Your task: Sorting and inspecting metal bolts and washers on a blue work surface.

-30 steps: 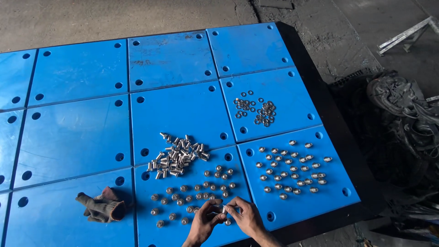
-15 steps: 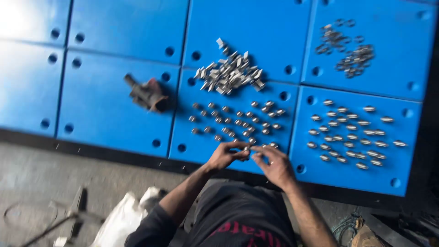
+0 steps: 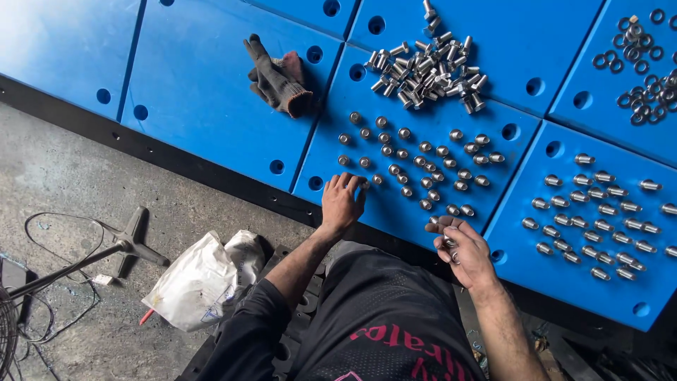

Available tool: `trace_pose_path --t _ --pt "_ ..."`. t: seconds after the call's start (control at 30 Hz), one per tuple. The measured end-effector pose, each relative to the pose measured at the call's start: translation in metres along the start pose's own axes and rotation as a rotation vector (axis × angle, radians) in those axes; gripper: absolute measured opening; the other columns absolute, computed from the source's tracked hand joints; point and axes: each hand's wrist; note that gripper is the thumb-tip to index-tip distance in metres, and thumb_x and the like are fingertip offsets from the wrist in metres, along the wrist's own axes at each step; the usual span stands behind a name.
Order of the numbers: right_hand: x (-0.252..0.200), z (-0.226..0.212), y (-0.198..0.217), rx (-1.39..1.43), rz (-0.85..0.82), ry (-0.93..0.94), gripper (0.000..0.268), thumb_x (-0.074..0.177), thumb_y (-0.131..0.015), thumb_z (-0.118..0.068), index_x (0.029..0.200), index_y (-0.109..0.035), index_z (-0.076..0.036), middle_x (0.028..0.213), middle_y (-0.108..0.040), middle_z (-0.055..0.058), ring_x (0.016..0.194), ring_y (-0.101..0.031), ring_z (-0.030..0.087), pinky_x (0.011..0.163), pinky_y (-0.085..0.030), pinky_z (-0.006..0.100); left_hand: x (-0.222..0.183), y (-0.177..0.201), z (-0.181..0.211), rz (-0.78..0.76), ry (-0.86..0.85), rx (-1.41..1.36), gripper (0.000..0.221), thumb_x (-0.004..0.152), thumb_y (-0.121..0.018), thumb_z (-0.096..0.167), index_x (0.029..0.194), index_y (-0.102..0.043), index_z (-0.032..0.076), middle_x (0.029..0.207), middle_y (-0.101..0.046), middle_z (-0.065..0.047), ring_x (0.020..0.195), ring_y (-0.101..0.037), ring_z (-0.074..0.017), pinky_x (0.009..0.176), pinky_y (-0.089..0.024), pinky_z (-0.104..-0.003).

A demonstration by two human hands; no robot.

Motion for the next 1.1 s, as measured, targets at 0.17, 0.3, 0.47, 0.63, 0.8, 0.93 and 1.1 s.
trace_pose_path --t 0.17,0.3,0.47,0.63,0.8,0.93,1.1 --pt "-0.004 -0.009 -0.011 -0.143 0.025 0.009 0.024 0.107 -0.049 -0.022 0.118 -0.058 -0.003 0.108 -0.072 0.021 0.063 -0.058 0.009 0.042 -0.04 0.019 0.034 0.04 0.025 0.04 -0.085 -0.083 0.031 0.083 -0.08 0.024 0.109 -0.068 0.011 0.105 -0.064 -0.009 0.097 -0.061 -0.0287 0.081 -0.044 -0.044" --pt "0.001 -0.012 -0.019 -0.324 0.059 0.021 0.034 0.108 -0.047 -0.034 0.112 -0.063 -0.004 0.096 -0.076 0.019 0.052 -0.052 0.009 0.036 -0.033 0.019 0.107 0.033 0.018 0.148 -0.047 -0.164 0.029 0.086 -0.078 0.02 0.112 -0.069 0.011 0.105 -0.065 -0.009 0.102 -0.062 -0.0301 0.088 -0.048 -0.044" --pt "-0.004 -0.015 -0.026 -0.442 0.054 0.055 0.042 0.107 -0.051 -0.039 0.117 -0.071 -0.003 0.087 -0.07 0.013 0.052 -0.047 0.005 0.041 -0.034 0.018 0.21 -0.029 -0.014 0.119 -0.041 -0.012 0.04 0.086 -0.071 0.007 0.125 -0.062 0.009 0.11 -0.067 -0.014 0.102 -0.063 -0.0333 0.088 -0.052 -0.047" --pt "-0.019 -0.037 -0.045 -0.455 0.049 0.057 0.038 0.1 -0.054 -0.039 0.118 -0.071 -0.01 0.083 -0.075 0.001 0.051 -0.044 0.003 0.044 -0.038 0.019 0.231 -0.035 -0.012 0.056 -0.126 0.078 0.055 0.084 -0.063 -0.003 0.137 -0.056 0.008 0.112 -0.067 -0.018 0.095 -0.066 -0.0351 0.08 -0.056 -0.048" --pt "-0.002 -0.013 -0.017 -0.503 0.174 0.232 0.031 0.094 -0.077 -0.033 0.096 -0.077 -0.003 0.071 -0.065 0.002 0.058 -0.045 0.007 0.049 -0.035 0.022 0.172 0.025 0.032 -0.17 0.309 -0.526 0.039 0.089 -0.074 0.017 0.128 -0.073 0.014 0.105 -0.077 -0.012 0.087 -0.079 -0.0203 0.078 -0.062 -0.033" --pt "-0.005 -0.028 -0.037 -0.551 0.187 0.355 0.033 0.091 -0.078 -0.038 0.093 -0.074 -0.005 0.076 -0.068 -0.003 0.065 -0.054 0.005 0.056 -0.045 0.021 0.091 0.024 0.059 -0.349 0.475 -1.234 0.041 0.088 -0.079 0.018 0.124 -0.067 0.004 0.109 -0.077 -0.009 0.096 -0.076 -0.0144 0.076 -0.062 -0.027" --pt "0.0 -0.029 -0.044 -0.812 0.175 0.361 0.033 0.093 -0.071 -0.043 0.098 -0.076 -0.011 0.074 -0.065 0.001 0.068 -0.059 0.009 0.06 -0.05 0.025 0.035 0.02 0.09 -0.48 0.819 -1.554 0.033 0.093 -0.08 0.02 0.119 -0.068 0.005 0.098 -0.072 -0.006 0.084 -0.068 -0.0105 0.076 -0.059 -0.027"
Point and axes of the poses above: each hand's wrist, its own x-axis towards the middle knuckle, its own y-axis out of the back of the hand, z = x × y
